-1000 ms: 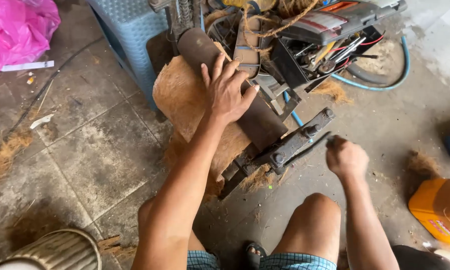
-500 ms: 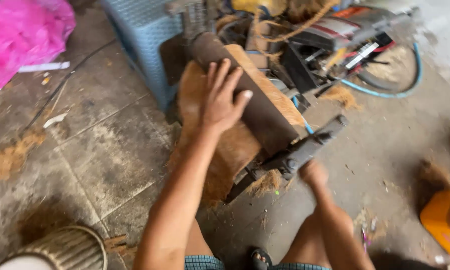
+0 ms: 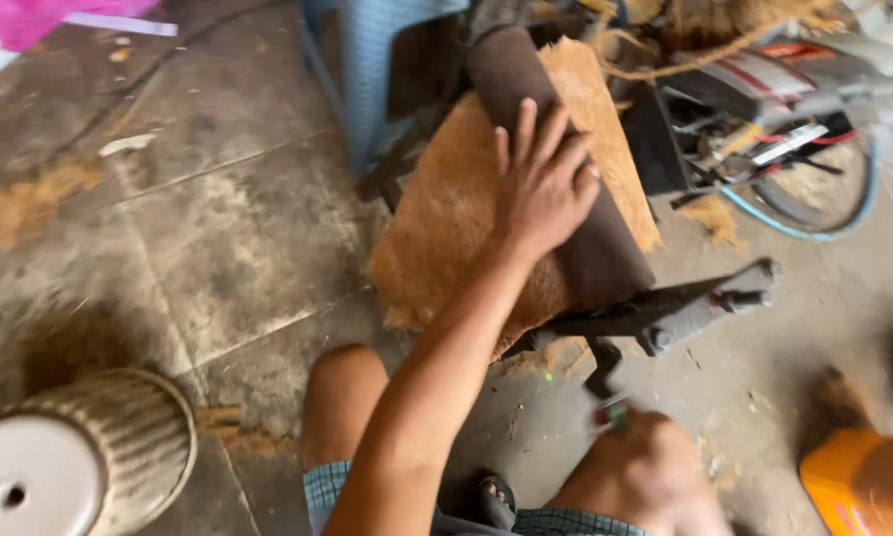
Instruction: The person operates a manual roller machine to press a sheet of coconut fiber, then moves to a white table to fold the processed sheet multiple times.
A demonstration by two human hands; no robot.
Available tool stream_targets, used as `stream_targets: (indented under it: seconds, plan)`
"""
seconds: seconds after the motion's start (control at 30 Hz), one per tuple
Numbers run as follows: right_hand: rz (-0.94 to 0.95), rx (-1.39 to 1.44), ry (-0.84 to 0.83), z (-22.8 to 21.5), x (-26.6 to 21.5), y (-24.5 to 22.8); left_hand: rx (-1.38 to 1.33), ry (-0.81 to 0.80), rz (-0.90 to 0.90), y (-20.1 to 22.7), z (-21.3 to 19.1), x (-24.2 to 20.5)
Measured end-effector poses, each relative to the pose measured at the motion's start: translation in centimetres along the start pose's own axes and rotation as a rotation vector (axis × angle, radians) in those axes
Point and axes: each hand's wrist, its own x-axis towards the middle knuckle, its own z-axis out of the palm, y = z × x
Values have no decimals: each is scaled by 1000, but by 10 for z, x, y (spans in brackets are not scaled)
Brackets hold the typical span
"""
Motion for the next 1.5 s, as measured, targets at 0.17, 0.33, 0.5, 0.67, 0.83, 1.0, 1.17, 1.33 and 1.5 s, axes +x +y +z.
stream_targets:
  seconds: [0.17,0.33,0.5,0.67,0.83,1.0,1.17,1.33,1.5]
  plan:
    - [-354,-23,220,-82,10,-14,53,-62,37,-22,4,4]
    - [-440,-106,295,-97,60,5,40,-100,17,-19,1,-7]
    - [-387,-254,447,-101,102,21,94,-62,74,-19,-10,-18]
    - [-319,-302,455,-100,89,-5,89,-100,82,-14,-9,-16]
    - [-236,-358,419,-97,101,-14,103,-169,-17,-17,-15,-23]
    - [-401,-278,484,-88,186,35,109,-94,20,0,-15,-27]
    - [-291,-373,535,-82,152,12,122,-123,20,-15,-6,-26]
    - [-205,-331,473,-91,106,-1,114,-146,20,-7,1,-17]
    - [-317,-374,208,-46,-80,-69,21,-171,93,11,16,-4]
